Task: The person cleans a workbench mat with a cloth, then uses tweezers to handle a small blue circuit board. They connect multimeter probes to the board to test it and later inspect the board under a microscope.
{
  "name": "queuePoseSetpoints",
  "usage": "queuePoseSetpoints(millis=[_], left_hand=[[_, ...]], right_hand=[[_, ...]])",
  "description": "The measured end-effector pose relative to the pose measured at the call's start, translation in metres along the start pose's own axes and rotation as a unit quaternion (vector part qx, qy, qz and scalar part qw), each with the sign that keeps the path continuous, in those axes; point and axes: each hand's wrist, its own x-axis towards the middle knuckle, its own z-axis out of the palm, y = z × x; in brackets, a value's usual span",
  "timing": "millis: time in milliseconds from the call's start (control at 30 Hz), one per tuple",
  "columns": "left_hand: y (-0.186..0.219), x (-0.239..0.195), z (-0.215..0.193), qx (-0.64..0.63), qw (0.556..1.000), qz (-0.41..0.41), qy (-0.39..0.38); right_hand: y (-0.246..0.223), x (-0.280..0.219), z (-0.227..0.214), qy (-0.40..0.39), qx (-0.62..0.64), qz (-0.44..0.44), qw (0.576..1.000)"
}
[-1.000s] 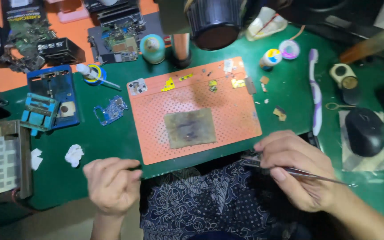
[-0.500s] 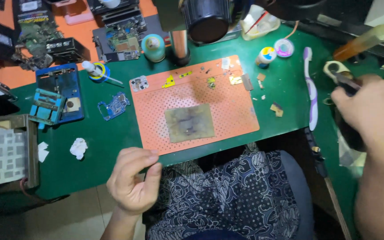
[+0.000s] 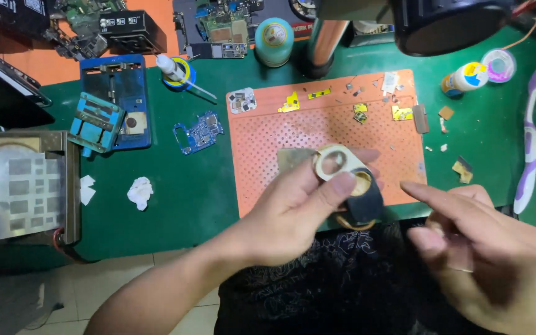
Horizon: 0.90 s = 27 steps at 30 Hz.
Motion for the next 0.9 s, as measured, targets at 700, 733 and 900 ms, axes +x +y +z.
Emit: queuePoseSetpoints(millis=[700,733,900], left_hand=[[0.027,0.018,-0.090,0.477,0.856,0.193,0.043],[0.026,0.018,-0.091,0.484,0.850,0.206,0.023],[0.022,0.015,-0.091,0.465,0.865,0.187,0.036]], right_hand=[[0.068,0.021,0.067,-0.079,0.082,-0.230,0.967],[0.071,0.021,0.068,-0.098,0.079,-0.234,0.964],[0.069,0.024,0.067,-0.110,0.091,-0.250,0.958]])
